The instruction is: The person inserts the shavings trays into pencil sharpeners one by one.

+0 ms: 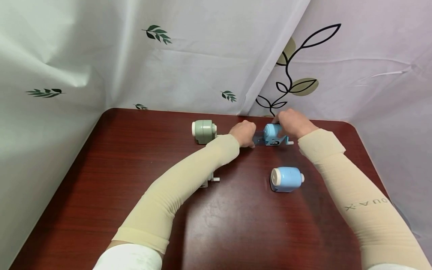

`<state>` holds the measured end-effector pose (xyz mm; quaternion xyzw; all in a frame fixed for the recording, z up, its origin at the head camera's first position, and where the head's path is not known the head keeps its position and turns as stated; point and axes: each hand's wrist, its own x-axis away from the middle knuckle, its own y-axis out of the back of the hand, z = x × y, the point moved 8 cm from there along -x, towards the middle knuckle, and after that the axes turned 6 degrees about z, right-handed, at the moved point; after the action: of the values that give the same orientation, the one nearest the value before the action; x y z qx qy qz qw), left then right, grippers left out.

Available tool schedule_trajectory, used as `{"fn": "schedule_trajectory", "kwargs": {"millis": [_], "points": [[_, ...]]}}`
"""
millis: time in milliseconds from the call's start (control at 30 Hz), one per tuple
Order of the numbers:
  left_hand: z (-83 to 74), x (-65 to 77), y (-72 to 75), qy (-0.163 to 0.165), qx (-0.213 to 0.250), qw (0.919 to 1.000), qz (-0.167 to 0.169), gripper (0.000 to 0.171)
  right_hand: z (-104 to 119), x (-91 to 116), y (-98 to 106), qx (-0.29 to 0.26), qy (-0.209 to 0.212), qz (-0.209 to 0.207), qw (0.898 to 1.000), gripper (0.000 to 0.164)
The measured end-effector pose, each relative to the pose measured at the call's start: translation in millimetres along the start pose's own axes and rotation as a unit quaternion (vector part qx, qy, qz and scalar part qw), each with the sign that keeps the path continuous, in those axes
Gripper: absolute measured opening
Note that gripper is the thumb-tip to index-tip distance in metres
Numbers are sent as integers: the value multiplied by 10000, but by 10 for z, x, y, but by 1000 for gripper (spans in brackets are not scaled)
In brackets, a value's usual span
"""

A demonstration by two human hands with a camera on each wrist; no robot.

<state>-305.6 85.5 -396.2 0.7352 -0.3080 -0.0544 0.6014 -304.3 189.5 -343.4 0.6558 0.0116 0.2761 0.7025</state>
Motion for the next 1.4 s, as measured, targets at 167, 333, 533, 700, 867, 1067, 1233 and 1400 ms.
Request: {"fn": "schedule_trajectory", "kwargs": {"millis": [167,333,533,700,867,1067,1233,1400], "points": [[-7,-8,-3,-4,-18,10000,-65,24,8,-1,5,-2,112,-19,9999,42],[-19,-12,6,-16,-33,10000,-84,23,-1,1,3,101,259,-7,9996,40],[-20,-9,8,32,63,9999,-90,19,-27,9,-13,153,335,64,9993,43],[-13,-16,14,37,108,9999,-119,22,-31,0,-19,123,280,136,9994,43],[2,-41,8,46,110,9999,-99,22,-17,-13,-18,163,261,170,9994,43],[-17,-69,-5,4,119,9999,-103,21,-15,-16,-18,203,260,141,9994,43],[-35,-97,-12,9,59,9999,-89,21,-22,-10,-19,239,237,151,9993,44],[-51,-113,-16,41,108,9999,-118,22,-33,-7,-19,231,204,146,9994,44]]}}
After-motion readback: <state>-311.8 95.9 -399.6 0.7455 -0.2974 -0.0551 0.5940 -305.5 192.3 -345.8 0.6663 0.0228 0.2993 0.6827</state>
